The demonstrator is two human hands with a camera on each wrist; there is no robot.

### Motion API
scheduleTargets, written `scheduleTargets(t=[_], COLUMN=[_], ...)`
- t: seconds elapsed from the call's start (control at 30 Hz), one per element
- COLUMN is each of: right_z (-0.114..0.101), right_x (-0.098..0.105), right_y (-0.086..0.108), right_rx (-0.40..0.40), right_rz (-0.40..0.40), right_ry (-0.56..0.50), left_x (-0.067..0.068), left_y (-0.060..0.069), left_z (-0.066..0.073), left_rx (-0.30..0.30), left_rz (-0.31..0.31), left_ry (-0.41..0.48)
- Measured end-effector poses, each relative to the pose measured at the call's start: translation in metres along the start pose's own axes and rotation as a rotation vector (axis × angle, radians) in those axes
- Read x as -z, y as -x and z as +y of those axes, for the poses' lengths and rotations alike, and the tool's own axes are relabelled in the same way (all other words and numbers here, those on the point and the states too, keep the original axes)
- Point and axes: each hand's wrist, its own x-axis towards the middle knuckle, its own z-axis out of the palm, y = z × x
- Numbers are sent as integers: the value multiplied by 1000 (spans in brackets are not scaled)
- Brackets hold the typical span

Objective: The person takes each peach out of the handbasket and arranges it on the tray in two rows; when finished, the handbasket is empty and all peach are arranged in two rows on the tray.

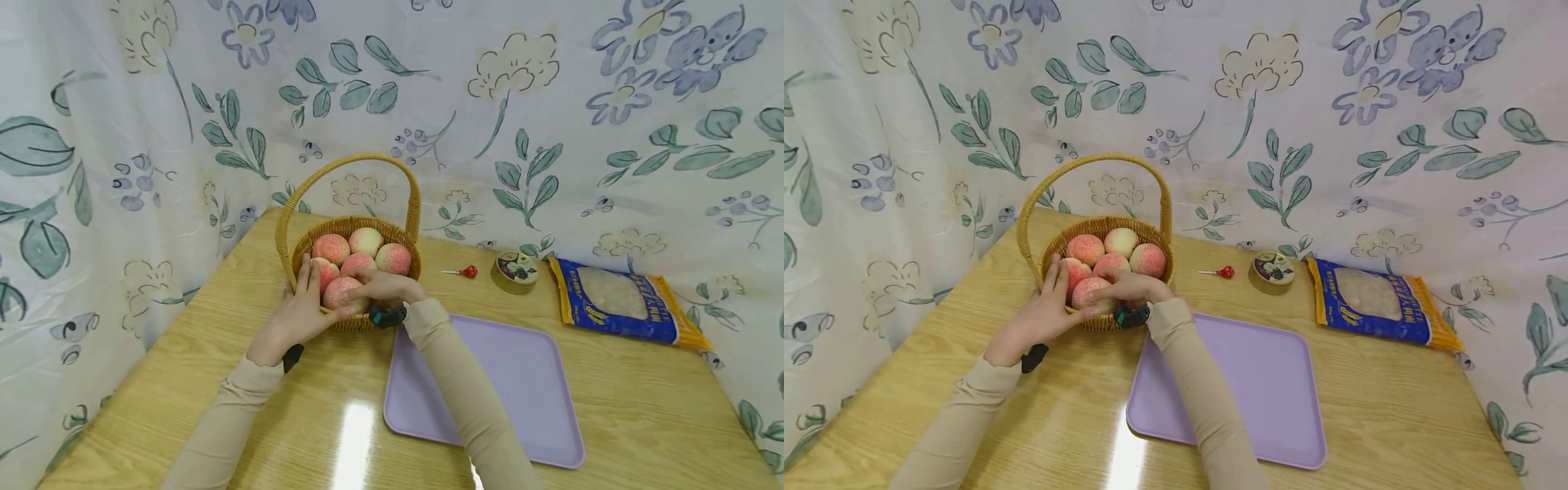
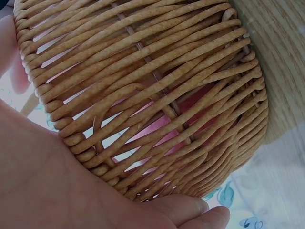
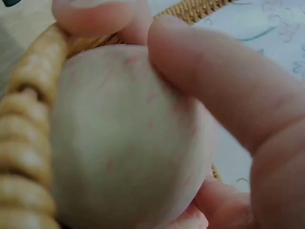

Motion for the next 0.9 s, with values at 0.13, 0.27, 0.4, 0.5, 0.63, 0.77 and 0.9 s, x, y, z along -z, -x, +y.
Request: scheduleTargets(t=[0.13, 0.27, 0.4, 0.5, 0.63, 0.77, 0.9], right_z=[6, 14, 21, 29, 40, 54, 70], right_x=[4, 11, 20, 28, 38, 45, 49], right_y=[4, 13, 29, 43, 60, 76, 90], right_rx=[66, 162, 242, 282, 308, 337, 392], right_rz=[-50, -74, -73, -57, -2, 55, 99], right_ry=[-252, -474, -610, -656, -688, -791, -878], left_x=[-2, -3, -2, -2, -1, -1, -1], left_y=[0, -1, 0, 0, -1, -1, 0], left_z=[0, 0, -2, -3, -3, -3, -2], left_rx=[-8, -6, -3, -5, -7, -13, -19], left_rz=[13, 5, 5, 6, 0, -2, 5], left_ry=[-2, 4, -1, -8, -5, 4, 5])
